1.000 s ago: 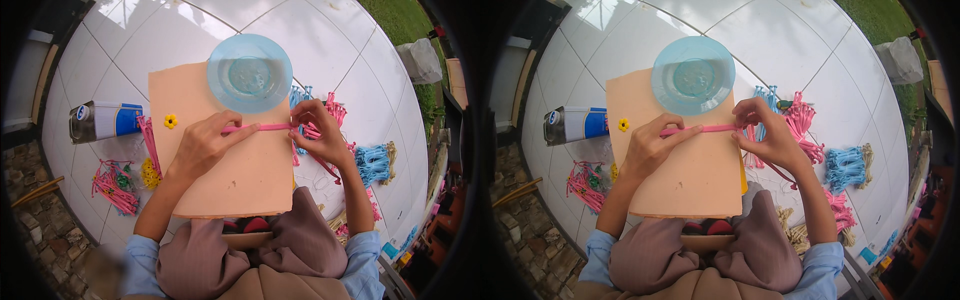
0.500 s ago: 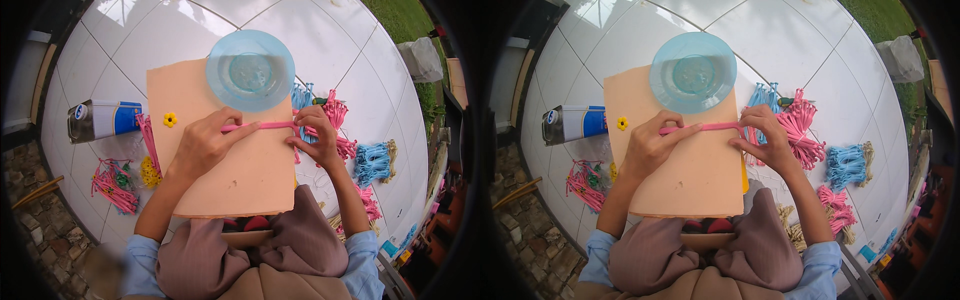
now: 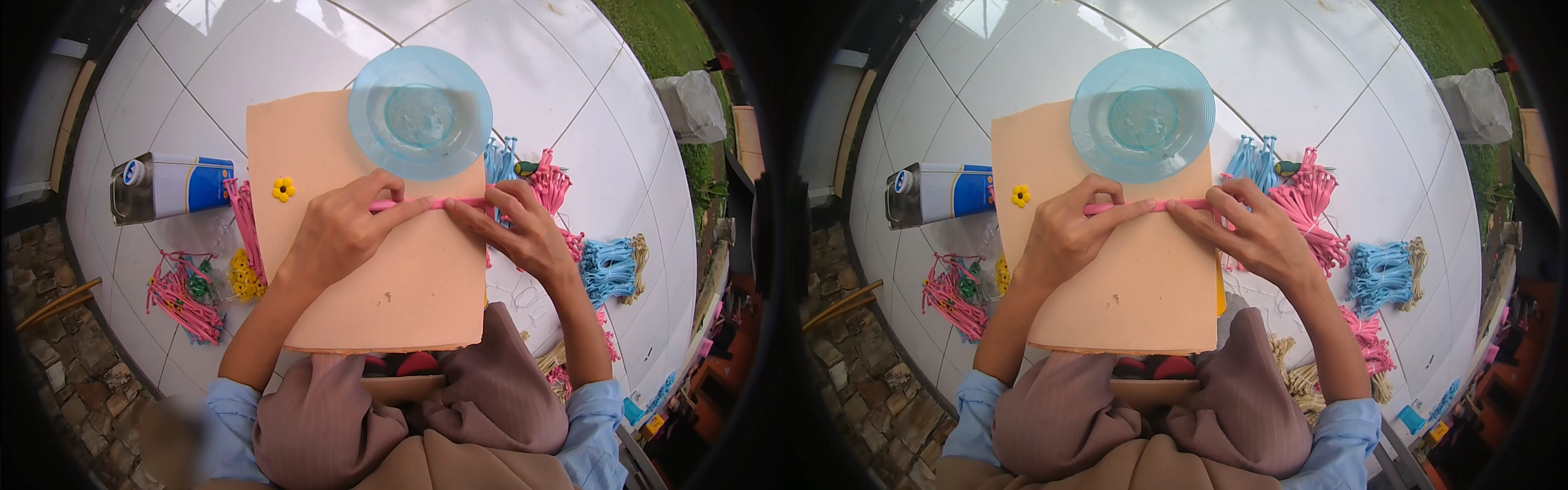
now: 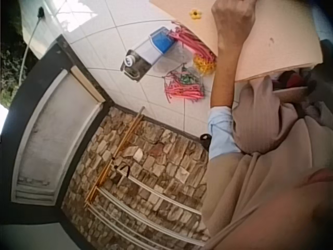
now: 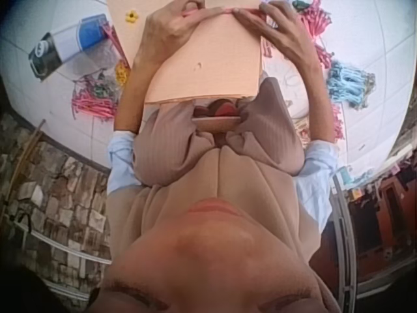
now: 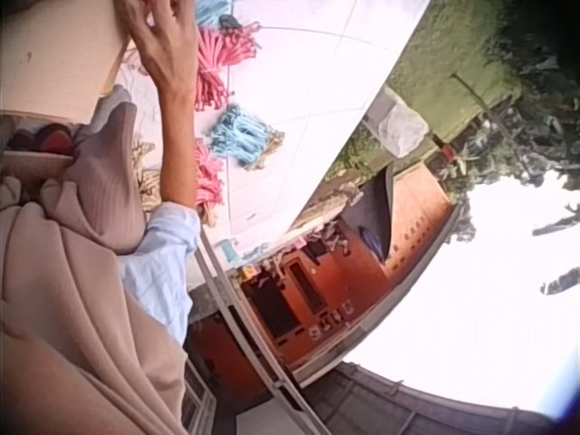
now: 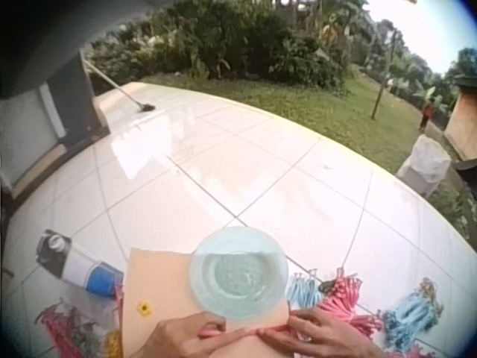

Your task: The person attaches flower-like components to pink flexible stems by hand, dipping the ends in a liquid and pressing the parts together on a cardboard surface.

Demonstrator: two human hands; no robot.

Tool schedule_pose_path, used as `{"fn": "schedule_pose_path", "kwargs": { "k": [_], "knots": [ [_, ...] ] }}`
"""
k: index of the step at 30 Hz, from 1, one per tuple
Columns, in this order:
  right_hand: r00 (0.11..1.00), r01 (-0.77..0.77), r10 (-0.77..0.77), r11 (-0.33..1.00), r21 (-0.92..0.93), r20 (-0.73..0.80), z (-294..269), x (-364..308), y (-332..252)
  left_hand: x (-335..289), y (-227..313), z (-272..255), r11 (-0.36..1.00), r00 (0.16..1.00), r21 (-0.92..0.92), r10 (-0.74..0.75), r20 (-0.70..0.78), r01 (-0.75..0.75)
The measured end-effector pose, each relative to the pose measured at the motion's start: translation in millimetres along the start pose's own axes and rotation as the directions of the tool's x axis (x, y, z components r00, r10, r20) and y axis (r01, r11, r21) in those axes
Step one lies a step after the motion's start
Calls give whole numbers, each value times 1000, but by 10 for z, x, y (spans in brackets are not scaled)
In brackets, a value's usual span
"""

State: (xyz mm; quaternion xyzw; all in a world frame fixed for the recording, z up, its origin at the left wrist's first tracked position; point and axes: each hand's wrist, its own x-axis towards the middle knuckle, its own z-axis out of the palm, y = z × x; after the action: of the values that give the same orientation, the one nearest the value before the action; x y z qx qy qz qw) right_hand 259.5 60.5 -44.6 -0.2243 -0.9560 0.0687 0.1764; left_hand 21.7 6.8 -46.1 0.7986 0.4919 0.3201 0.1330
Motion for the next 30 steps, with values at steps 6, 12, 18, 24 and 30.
{"fn": "schedule_pose_path", "kwargs": {
  "k": [6, 12, 18, 24, 30],
  "knots": [
    [1000, -1, 1, 1000, 27, -12, 6, -15, 43, 26, -9, 9, 1000, 1000, -6, 2, -5, -2],
    [990, -134, 137, 962, 238, 4, 10, 9, 39, 25, -23, -10, 1000, 1000, -8, 2, -4, -2],
    [901, -419, 432, 849, 322, 33, -24, -103, -93, -51, 84, -9, 1000, 1000, -12, -26, -17, 26],
    [873, -487, 470, 827, 281, 130, -935, -467, -350, 27, 753, -252, 883, 981, -432, -140, 133, 184],
    [918, -349, 394, 850, 395, -36, -2088, -187, -1015, 72, 1237, -1154, 857, 990, -509, -131, -55, 85]
  ]
}}
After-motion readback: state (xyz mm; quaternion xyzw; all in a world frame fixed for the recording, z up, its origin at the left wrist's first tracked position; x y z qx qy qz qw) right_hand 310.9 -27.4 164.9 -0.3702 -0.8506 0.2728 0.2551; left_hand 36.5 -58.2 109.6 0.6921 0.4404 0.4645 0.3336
